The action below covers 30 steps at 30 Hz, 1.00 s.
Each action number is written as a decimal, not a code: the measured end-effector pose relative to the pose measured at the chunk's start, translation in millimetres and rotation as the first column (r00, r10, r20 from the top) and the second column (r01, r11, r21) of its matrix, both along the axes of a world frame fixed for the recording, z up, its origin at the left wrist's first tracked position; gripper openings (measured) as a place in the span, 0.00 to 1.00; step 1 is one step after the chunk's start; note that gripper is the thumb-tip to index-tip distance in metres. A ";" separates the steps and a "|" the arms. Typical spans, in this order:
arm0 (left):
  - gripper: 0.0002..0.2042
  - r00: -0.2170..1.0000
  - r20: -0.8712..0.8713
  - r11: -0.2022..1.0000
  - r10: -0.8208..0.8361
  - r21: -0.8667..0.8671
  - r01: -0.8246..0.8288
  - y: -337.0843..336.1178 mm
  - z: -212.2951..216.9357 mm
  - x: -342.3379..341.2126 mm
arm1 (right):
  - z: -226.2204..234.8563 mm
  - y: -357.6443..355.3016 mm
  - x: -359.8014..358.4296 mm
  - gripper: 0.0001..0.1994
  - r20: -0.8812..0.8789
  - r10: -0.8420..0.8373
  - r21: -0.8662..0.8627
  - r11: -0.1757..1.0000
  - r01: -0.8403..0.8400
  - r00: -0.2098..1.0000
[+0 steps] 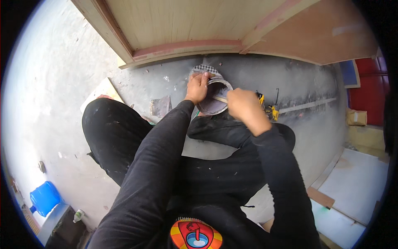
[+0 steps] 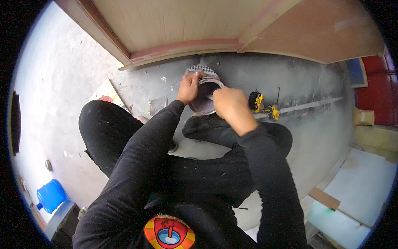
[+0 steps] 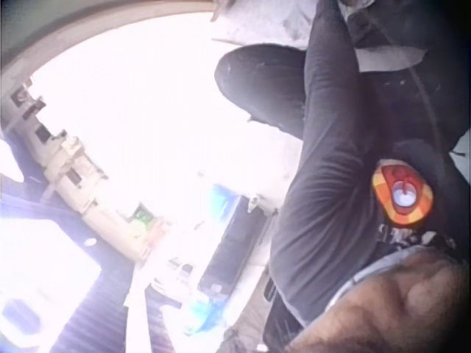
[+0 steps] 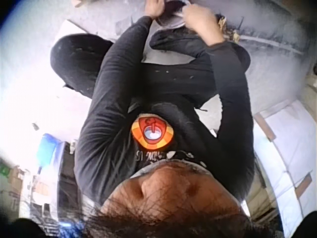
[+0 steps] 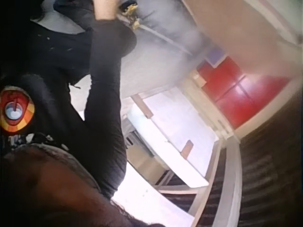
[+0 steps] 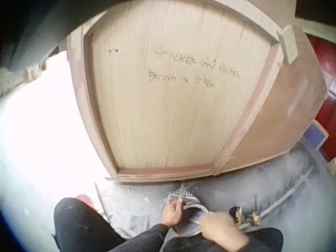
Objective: The recorder is sitting on the floor stirring a bucket of putty with a stick, then transferring it to putty knives and mixing it with a hardener.
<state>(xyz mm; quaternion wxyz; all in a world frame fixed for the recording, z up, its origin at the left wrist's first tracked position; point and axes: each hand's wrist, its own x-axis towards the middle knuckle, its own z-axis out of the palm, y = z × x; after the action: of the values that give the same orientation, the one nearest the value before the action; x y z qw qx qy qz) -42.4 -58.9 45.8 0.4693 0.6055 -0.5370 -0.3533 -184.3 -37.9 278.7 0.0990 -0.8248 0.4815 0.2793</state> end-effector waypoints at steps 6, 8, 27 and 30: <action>0.21 0.999 -0.031 1.000 0.005 0.007 -0.005 -0.6 -5.4 1.6 | 13.6 -0.5 -6.0 0.08 -0.108 -0.014 -0.083 0.997 0.005 0.994; 0.22 1.000 -0.006 1.000 0.018 0.017 -0.018 -1.0 -2.5 -1.2 | 12.8 3.3 -9.4 0.08 -0.054 0.012 -0.002 1.000 -0.012 0.998; 0.21 0.998 0.053 0.989 0.039 0.141 -0.046 6.4 22.2 -4.2 | -12.0 16.5 36.2 0.08 -0.143 0.134 -0.196 0.967 -0.161 0.981; 0.21 0.999 0.039 0.988 0.002 0.153 -0.008 3.3 20.0 -4.0 | 26.7 20.5 8.1 0.08 -0.162 0.121 -0.049 0.990 -0.130 0.979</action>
<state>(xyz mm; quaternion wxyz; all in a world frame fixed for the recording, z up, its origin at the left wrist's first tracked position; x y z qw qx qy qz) -46.3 -55.5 65.8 0.4119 0.6478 -0.5157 -0.3805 -176.1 -17.4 305.5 0.0178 -0.8313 0.4429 0.3352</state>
